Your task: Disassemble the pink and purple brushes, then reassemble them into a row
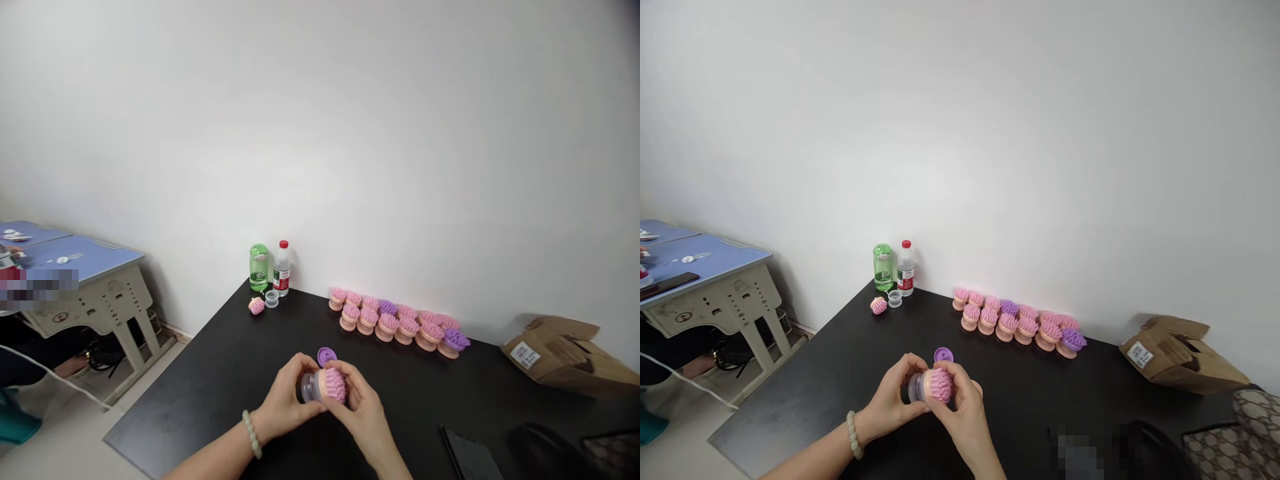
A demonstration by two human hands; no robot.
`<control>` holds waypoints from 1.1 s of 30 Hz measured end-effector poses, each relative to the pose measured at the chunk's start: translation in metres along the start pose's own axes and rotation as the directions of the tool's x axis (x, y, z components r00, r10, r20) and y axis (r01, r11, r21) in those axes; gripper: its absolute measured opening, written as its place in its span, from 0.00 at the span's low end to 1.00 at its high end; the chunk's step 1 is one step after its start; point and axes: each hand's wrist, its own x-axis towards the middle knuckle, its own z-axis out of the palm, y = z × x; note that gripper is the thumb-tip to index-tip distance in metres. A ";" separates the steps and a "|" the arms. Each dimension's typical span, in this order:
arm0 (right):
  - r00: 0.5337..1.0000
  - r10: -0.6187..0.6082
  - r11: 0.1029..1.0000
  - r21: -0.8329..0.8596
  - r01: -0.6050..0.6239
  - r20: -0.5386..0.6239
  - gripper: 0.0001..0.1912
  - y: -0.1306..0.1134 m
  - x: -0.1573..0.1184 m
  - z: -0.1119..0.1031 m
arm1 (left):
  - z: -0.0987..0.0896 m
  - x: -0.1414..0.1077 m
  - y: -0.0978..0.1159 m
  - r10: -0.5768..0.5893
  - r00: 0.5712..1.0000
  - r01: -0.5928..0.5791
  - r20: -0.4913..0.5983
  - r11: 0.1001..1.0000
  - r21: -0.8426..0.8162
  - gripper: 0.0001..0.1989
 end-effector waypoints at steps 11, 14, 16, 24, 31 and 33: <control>0.985 0.058 0.990 0.120 -0.078 0.161 0.26 -0.006 -0.004 -0.006 | -0.006 0.003 0.007 -0.105 0.981 0.165 0.165 0.896 -0.412 0.23; 0.992 0.049 0.999 0.005 -0.050 0.120 0.26 -0.007 -0.004 -0.006 | -0.005 0.003 0.009 -0.147 0.967 0.228 0.206 0.858 -0.460 0.23; 0.998 0.033 0.995 -0.098 -0.028 0.051 0.26 -0.005 -0.002 -0.005 | -0.004 0.004 0.008 -0.154 0.966 0.238 0.206 0.839 -0.489 0.24; 0.955 0.298 0.948 0.122 -0.294 -0.011 0.24 0.006 -0.002 0.013 | -0.005 0.001 0.011 0.166 0.982 -0.157 0.090 0.982 -0.105 0.21; 0.954 0.299 0.920 0.272 -0.282 -0.022 0.25 0.000 0.001 0.010 | -0.006 0.002 0.002 -0.107 0.992 0.118 0.070 0.974 -0.191 0.28; 0.954 0.298 0.925 0.259 -0.277 -0.044 0.26 0.000 0.002 0.009 | -0.007 0.004 0.000 -0.130 0.989 0.140 0.068 0.977 -0.162 0.24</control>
